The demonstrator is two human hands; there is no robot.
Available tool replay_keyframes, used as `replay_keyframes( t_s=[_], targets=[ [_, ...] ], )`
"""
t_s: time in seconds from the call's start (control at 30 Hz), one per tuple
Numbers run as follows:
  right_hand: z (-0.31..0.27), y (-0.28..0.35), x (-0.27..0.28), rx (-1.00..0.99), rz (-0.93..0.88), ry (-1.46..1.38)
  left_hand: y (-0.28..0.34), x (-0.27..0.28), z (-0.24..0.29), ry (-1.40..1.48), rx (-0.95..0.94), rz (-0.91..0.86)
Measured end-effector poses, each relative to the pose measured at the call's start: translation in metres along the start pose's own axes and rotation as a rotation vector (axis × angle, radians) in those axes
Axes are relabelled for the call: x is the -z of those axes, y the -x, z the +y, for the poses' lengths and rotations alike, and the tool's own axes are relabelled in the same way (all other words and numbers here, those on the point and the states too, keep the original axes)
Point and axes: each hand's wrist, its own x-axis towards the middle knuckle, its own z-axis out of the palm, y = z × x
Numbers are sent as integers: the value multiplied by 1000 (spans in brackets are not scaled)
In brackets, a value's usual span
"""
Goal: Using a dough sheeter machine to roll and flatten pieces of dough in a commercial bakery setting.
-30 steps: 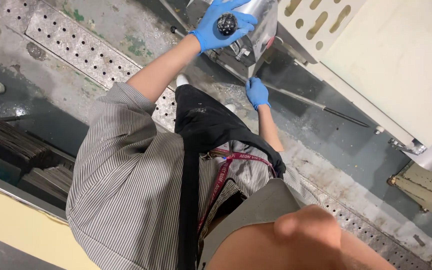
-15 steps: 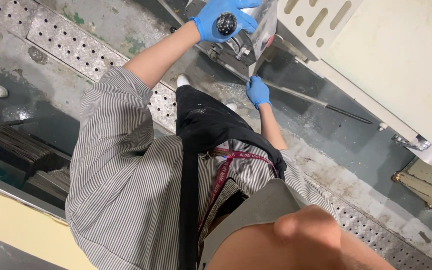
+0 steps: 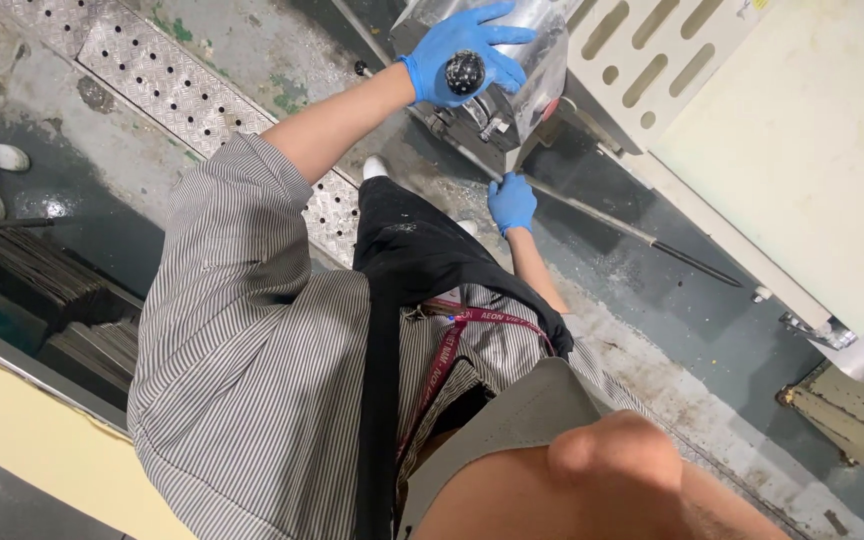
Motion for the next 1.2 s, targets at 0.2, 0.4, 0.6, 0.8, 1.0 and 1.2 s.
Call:
replay_keyframes(
  t_s=[0.2,0.4,0.6,0.8,1.0,1.2],
  targets=[
    [11,-20,-44,17,-178,188,-2,-1,1,92,43,-70],
    [25,-31,-64,31,-195,91,-6,2,5,153,66,-62],
    [21,-25,-65,16,-193,42,-17,13,0,171,-47,-108],
    [20,-21,-63,25,-176,1,-16,9,-7,94,-209,-227],
    [30,-24,-74,42,-164,2,-24,18,1,32,-223,-226],
    [34,-28,-81,60,-167,3,-21,14,-2,-27,-235,-251]
  ],
)
